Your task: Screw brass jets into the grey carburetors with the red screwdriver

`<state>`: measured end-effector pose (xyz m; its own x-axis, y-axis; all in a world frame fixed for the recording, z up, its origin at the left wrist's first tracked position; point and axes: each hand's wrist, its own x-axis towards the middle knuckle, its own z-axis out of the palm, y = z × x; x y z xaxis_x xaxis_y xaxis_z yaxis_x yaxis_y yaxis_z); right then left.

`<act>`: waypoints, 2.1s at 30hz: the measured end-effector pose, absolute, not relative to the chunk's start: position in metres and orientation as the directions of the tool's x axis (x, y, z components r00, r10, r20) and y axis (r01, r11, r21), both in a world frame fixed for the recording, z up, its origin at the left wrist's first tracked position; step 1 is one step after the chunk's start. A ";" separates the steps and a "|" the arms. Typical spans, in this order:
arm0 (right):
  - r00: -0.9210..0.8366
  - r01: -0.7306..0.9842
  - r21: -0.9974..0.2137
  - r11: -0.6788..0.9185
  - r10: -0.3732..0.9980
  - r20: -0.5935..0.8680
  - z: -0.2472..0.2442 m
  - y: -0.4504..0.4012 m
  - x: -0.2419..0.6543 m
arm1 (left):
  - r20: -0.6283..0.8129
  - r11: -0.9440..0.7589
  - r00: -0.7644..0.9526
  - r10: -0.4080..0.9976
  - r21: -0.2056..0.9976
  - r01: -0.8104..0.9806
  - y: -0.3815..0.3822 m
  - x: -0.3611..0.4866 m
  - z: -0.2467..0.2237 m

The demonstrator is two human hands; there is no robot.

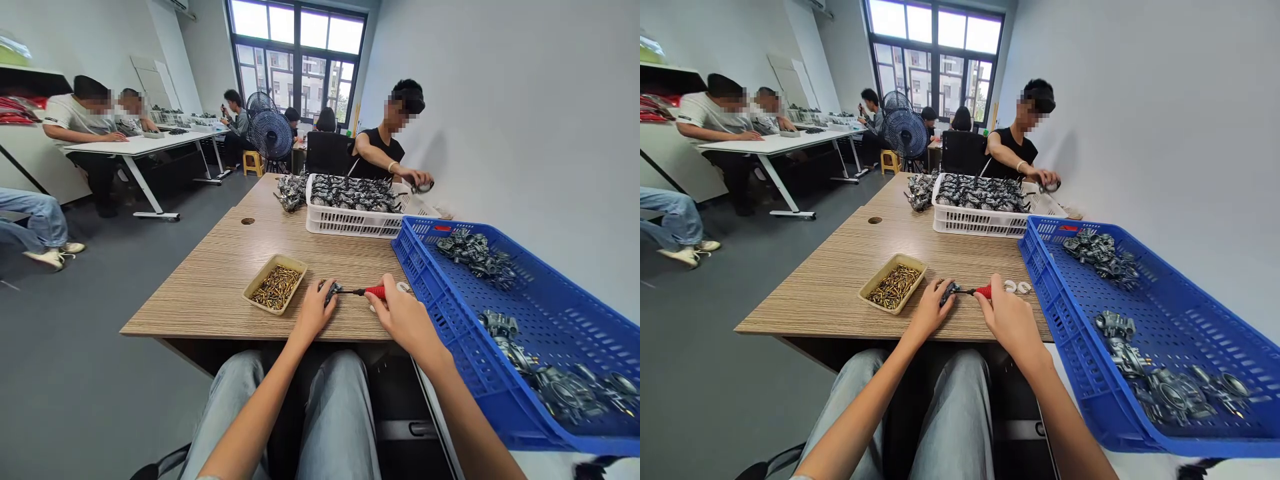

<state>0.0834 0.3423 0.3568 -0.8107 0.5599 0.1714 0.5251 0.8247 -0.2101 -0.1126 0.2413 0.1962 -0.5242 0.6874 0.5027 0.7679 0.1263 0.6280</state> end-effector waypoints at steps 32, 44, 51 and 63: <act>-0.885 0.359 -0.370 0.857 0.439 0.158 0.352 0.358 0.090 | 0.500 0.123 -0.523 0.690 0.632 0.766 0.240 -0.114 0.193; -0.876 0.383 -0.349 0.855 0.456 0.156 0.358 0.346 0.088 | 0.505 0.133 -0.522 0.688 0.619 0.774 0.241 -0.114 0.194; -0.835 0.496 -0.225 0.839 0.532 0.144 0.358 0.346 0.085 | 0.507 0.134 -0.519 0.688 0.614 0.778 0.242 -0.114 0.194; -0.866 0.427 -0.313 0.848 0.483 0.127 0.360 0.350 0.089 | 0.486 0.131 -0.517 0.705 0.627 0.768 0.242 -0.115 0.192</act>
